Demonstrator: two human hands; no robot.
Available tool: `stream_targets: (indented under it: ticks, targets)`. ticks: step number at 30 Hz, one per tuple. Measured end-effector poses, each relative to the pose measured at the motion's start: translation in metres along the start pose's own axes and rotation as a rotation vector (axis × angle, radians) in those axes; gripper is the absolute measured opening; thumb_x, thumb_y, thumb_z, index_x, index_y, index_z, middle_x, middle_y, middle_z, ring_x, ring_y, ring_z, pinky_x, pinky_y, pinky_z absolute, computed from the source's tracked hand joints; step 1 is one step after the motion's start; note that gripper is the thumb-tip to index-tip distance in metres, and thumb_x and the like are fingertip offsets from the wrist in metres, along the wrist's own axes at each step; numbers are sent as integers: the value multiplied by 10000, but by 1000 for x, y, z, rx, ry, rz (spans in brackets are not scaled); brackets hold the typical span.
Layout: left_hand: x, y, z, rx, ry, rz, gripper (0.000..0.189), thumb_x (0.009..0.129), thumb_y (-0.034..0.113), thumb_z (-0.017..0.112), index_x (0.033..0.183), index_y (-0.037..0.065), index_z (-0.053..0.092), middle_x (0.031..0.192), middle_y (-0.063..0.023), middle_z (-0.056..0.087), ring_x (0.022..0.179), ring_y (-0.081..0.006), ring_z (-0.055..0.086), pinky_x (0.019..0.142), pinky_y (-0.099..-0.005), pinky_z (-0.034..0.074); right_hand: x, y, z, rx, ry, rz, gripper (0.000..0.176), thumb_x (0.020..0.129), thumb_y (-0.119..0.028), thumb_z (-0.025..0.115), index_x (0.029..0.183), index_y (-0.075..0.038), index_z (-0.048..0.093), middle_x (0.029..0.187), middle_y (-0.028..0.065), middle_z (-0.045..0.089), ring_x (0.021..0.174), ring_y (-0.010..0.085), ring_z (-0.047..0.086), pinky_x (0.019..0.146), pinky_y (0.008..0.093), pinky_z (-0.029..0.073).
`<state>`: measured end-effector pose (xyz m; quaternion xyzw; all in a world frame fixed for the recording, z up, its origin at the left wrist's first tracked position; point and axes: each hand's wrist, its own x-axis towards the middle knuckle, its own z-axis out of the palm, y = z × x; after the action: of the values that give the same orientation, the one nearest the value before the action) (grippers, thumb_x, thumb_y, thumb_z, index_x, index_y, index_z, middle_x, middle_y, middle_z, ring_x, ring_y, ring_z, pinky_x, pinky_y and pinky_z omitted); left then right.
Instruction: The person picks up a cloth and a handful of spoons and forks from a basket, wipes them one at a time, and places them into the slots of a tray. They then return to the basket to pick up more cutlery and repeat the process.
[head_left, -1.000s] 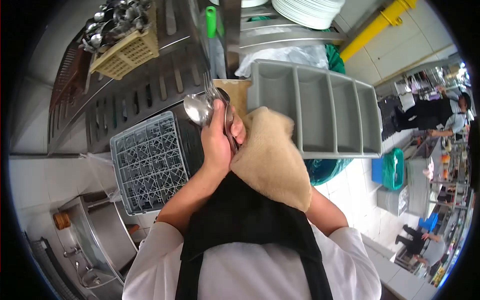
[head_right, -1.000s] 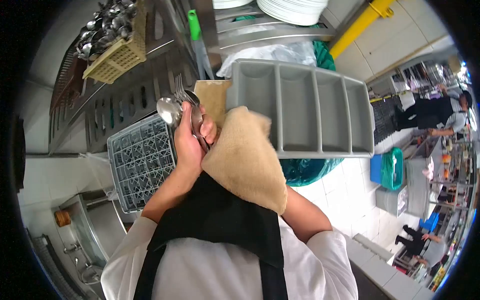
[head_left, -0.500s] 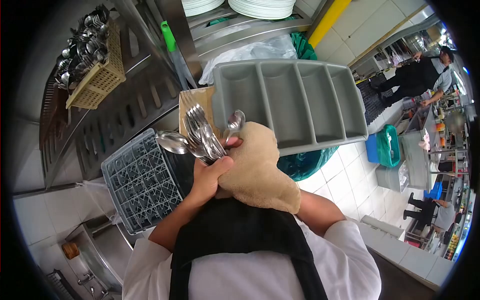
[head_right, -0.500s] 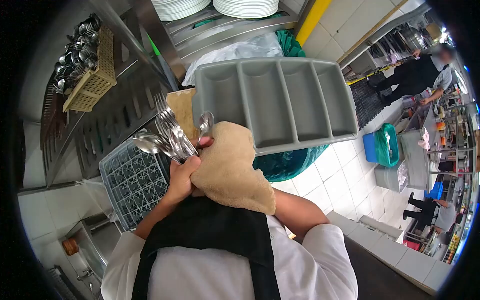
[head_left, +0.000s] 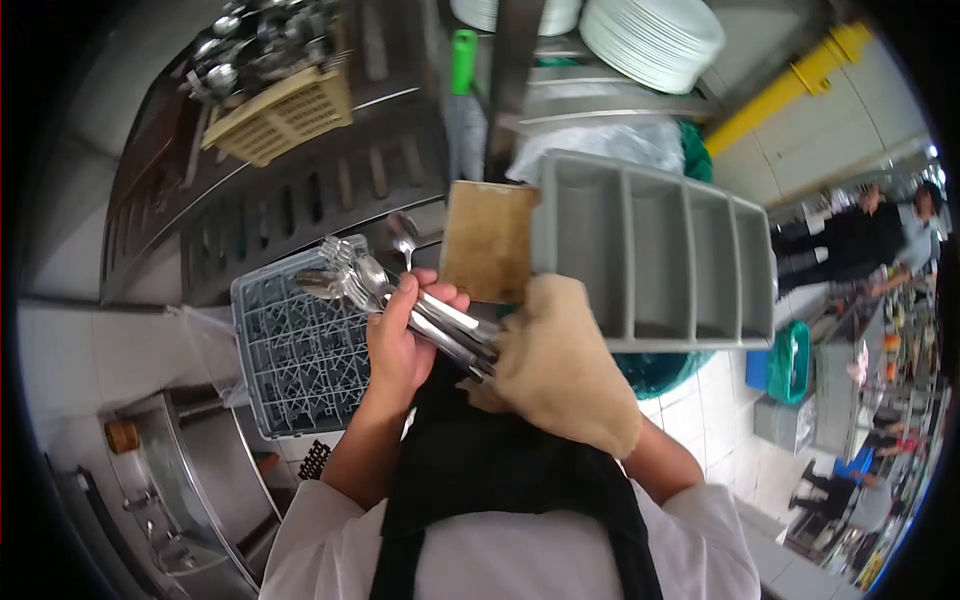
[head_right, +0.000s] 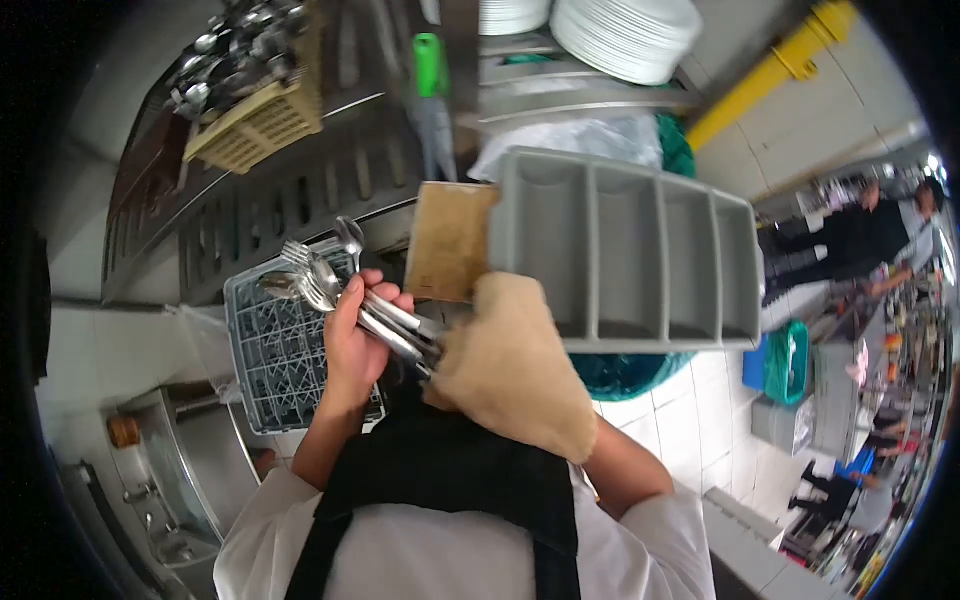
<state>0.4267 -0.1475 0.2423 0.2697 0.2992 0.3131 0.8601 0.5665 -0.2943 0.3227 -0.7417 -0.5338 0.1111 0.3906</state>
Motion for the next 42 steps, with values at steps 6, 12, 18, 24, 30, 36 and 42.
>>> stream_targets:
  ticks: [6, 12, 18, 24, 30, 36, 42]
  targets:
    - [13, 39, -48, 129, -59, -68, 256, 941, 198, 635, 1041, -38, 626, 694, -112, 634, 624, -244, 664, 604, -374, 557, -23, -9, -3, 974, 464, 768, 299, 819, -113, 681, 1100, -47, 606, 1182, 139, 603, 921, 289, 641, 929, 356, 455]
    - [-10, 30, -35, 256, -229, -137, 248, 941, 152, 628, 1078, -55, 618, 631, -68, 579, 555, -187, 604, 582, -356, 543, -3, -37, -2, 277, 225, 604, 215, 797, 93, 619, 984, -10, 587, 884, 76, 683, 814, 148, 645, 742, 289, 510]
    - [-52, 22, 8, 336, -436, -201, 177, 944, 130, 627, 1015, -32, 643, 640, -61, 611, 579, -161, 625, 588, -314, 527, 23, -67, 11, -4, 111, 188, 195, 822, 100, 588, 991, 5, 570, 867, 101, 670, 781, 161, 646, 704, 291, 532]
    - [-84, -27, 40, 405, -436, -153, 147, 952, 76, 591, 1059, -25, 600, 818, -112, 696, 591, -163, 638, 589, -305, 542, -63, 5, 14, 1372, -43, 601, 172, 865, 41, 618, 1026, -1, 574, 753, 91, 632, 509, 202, 604, 432, 305, 464]
    - [-124, -84, 79, 418, -329, -88, 206, 972, 117, 619, 1095, -45, 585, 952, -163, 708, 630, -208, 677, 571, -296, 558, -126, 47, -21, 1130, 135, 167, 194, 881, -26, 659, 1050, 6, 570, 799, 113, 628, 535, 216, 604, 458, 324, 498]
    - [-154, -132, 97, 679, -471, 55, 136, 968, 111, 636, 998, -21, 627, 806, -90, 700, 643, -159, 672, 604, -271, 539, -197, 119, 7, 996, 58, 182, 364, 793, -216, 757, 1048, -66, 546, 879, 25, 592, 846, 161, 591, 839, 291, 459]
    - [-188, -171, 122, 684, -375, -96, 136, 951, 107, 655, 986, -23, 633, 825, -88, 713, 601, -144, 665, 561, -259, 535, -201, 56, -139, -70, -137, 203, 470, 543, -401, 804, 827, -130, 545, 727, 17, 526, 714, 203, 544, 711, 334, 396]
